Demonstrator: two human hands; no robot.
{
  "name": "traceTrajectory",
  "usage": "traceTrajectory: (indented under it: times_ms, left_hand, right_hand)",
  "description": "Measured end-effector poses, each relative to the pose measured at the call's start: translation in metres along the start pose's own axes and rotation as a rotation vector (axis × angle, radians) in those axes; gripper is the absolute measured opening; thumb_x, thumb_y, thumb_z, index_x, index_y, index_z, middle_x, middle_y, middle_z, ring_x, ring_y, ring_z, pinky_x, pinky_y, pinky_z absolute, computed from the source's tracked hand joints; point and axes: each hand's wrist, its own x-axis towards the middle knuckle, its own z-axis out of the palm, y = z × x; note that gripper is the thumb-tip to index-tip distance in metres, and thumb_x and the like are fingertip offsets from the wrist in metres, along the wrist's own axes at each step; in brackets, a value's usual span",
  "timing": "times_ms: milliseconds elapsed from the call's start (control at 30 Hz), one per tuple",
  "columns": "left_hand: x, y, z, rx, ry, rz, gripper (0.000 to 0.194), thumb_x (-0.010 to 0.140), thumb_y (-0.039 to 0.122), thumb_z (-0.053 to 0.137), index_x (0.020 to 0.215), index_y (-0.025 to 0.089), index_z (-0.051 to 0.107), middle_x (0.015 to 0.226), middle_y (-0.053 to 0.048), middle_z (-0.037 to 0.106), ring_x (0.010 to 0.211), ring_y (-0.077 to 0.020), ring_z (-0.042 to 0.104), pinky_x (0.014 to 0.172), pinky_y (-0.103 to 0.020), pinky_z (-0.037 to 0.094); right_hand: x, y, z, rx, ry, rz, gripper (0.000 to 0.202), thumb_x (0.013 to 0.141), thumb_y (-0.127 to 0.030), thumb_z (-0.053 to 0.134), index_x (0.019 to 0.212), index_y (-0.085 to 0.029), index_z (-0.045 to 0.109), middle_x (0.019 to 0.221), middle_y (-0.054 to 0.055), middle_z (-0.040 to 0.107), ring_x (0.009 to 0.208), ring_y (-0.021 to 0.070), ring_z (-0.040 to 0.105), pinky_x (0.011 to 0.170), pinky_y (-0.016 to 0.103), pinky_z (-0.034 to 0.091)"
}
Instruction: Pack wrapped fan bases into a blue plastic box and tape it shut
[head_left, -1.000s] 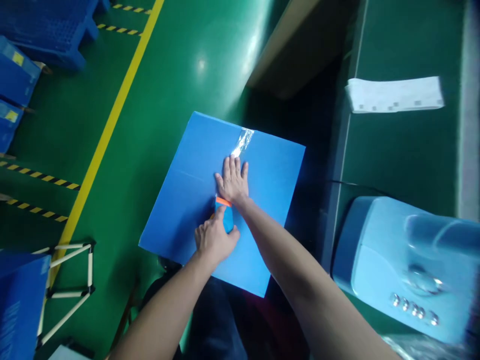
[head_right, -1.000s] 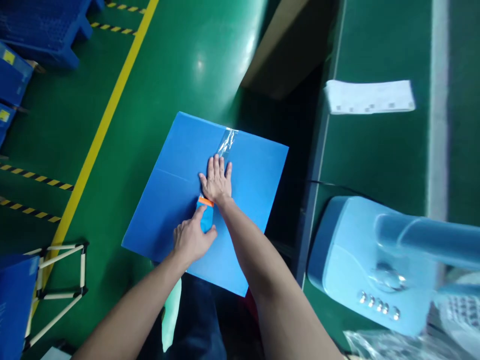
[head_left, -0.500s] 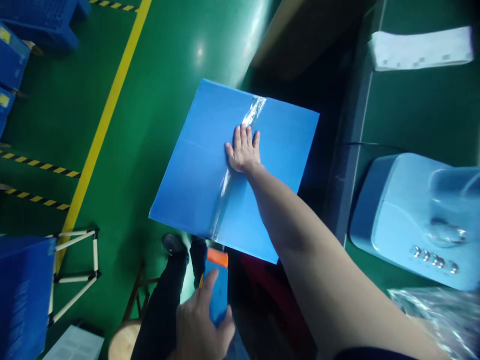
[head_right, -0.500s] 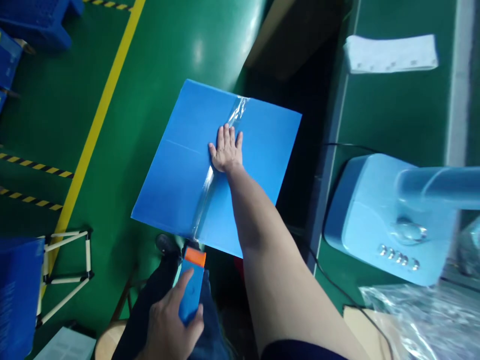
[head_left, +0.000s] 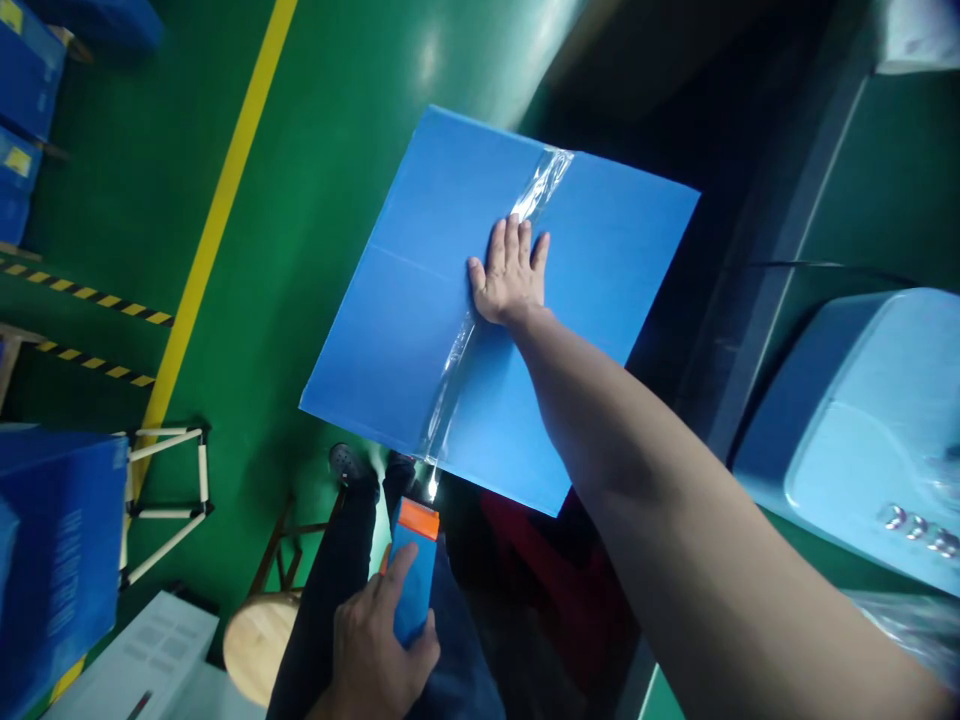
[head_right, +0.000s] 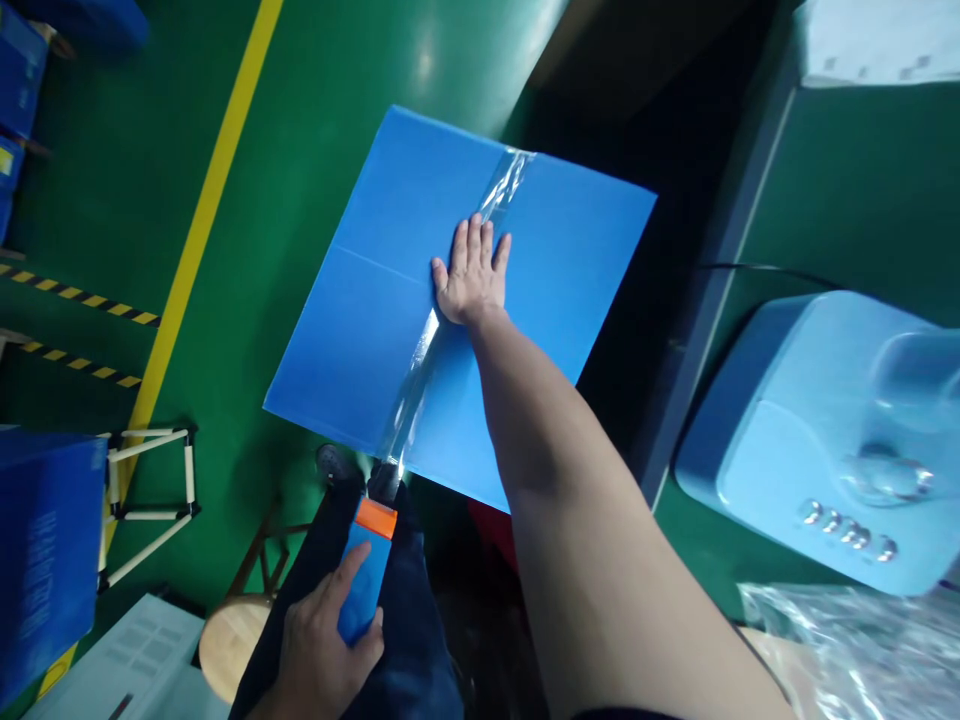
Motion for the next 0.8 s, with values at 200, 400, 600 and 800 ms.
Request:
traceTrajectory:
  times_ms: [200, 400, 600, 800]
  left_hand:
    - [-0.020, 0.003, -0.006, -0.109, 0.037, 0.040, 0.075, 0.091, 0.029, 0.066, 0.163, 0.037, 0.050, 0.137, -0.007, 0.079, 0.113, -0.0293, 0.081, 0.098, -0.041, 0.068]
    - [-0.007, 0.000, -0.006, -0.043, 0.012, 0.022, 0.074, 0.090, 0.029, 0.067, 0.162, 0.035, 0.052, 0.124, -0.008, 0.083, 0.101, -0.0286, 0.082, 0.095, -0.041, 0.069]
    - [0.022, -0.016, 0.000, 0.013, -0.083, -0.028, 0.073, 0.089, 0.030, 0.068, 0.161, 0.035, 0.054, 0.114, -0.006, 0.083, 0.098, -0.0300, 0.082, 0.091, -0.044, 0.068]
    - [0.043, -0.016, 0.000, 0.017, -0.168, -0.091, 0.074, 0.092, 0.032, 0.068, 0.163, 0.036, 0.051, 0.132, -0.005, 0.080, 0.111, -0.0322, 0.080, 0.098, -0.047, 0.066]
  right_hand:
    - [0.002, 0.007, 0.008, -0.004, 0.008, -0.025, 0.085, 0.112, -0.058, 0.009, 0.177, -0.003, 0.003, 0.185, 0.020, 0.000, 0.171, 0.0398, 0.000, 0.135, 0.071, 0.003]
    - [0.002, 0.009, 0.012, -0.038, -0.026, -0.028, 0.083, 0.113, -0.056, 0.007, 0.177, -0.005, -0.007, 0.185, 0.017, -0.007, 0.171, 0.0412, -0.005, 0.134, 0.073, 0.002]
    - [0.001, 0.008, 0.011, -0.019, 0.016, -0.026, 0.080, 0.114, -0.054, 0.003, 0.178, -0.007, -0.003, 0.185, 0.017, 0.001, 0.171, 0.0399, -0.001, 0.134, 0.072, 0.002]
    - [-0.067, -0.043, 0.009, -0.033, 0.005, 0.062, 0.085, 0.114, -0.054, 0.003, 0.174, 0.006, 0.008, 0.183, 0.025, 0.006, 0.171, 0.0382, 0.003, 0.138, 0.063, 0.005]
